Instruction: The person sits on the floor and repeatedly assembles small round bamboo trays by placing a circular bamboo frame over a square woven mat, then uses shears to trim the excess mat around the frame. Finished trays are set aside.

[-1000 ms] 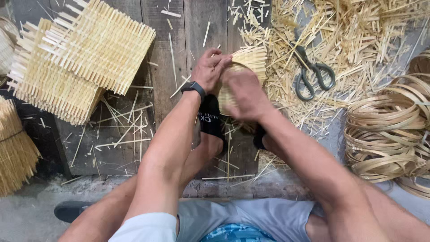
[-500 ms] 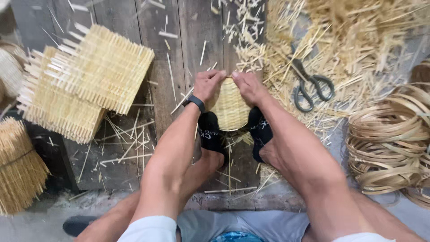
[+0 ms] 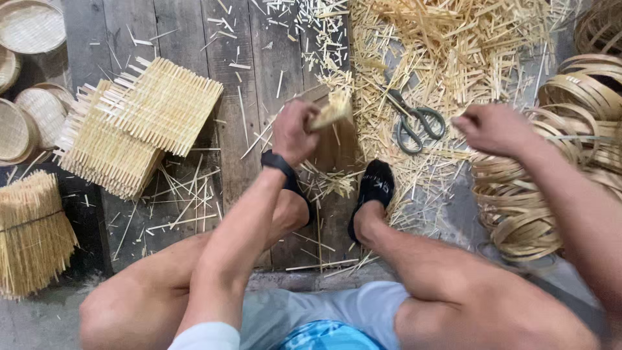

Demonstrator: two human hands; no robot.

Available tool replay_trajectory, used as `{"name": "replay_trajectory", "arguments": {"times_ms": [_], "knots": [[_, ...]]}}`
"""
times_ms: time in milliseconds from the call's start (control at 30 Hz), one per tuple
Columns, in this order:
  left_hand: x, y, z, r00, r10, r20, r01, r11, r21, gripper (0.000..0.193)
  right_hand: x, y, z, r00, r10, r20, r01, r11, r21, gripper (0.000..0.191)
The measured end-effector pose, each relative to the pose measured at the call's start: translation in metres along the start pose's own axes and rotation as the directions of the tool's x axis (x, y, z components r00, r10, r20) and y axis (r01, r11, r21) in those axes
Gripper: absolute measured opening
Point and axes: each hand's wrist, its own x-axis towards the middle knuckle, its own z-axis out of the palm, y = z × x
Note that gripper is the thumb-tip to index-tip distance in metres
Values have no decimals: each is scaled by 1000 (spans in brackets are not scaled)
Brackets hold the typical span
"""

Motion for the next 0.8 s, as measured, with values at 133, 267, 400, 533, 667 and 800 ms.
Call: {"name": "replay_trajectory", "arguments": {"times_ms": [133, 267, 400, 533, 667, 800], "knots": [[-40, -5, 34, 942, 324, 86, -326, 824, 463, 45, 61, -5, 85, 999, 42, -18, -29, 898, 438, 35], [-60, -24, 45, 909, 231, 347, -349, 878, 329, 46, 125, -3, 146, 891, -47, -451, 126, 981, 145, 56], [-25, -32, 51, 955, 287, 78, -290, 835, 468, 96, 158, 2, 162, 923, 32, -383, 59, 973, 224, 73], [19, -19, 63, 998, -46, 46, 32, 962, 271, 121, 174, 10, 158, 995, 97, 16, -96, 918, 385, 54], [29, -10, 65, 999, -41, 9, 37, 956, 292, 94, 155, 17, 159, 991, 16, 135, -100, 762, 640, 51], [34, -22, 68, 998, 56, 28, -62, 948, 313, 95, 114, 0, 181, 994, 76, 80, -110, 716, 689, 53]]}}
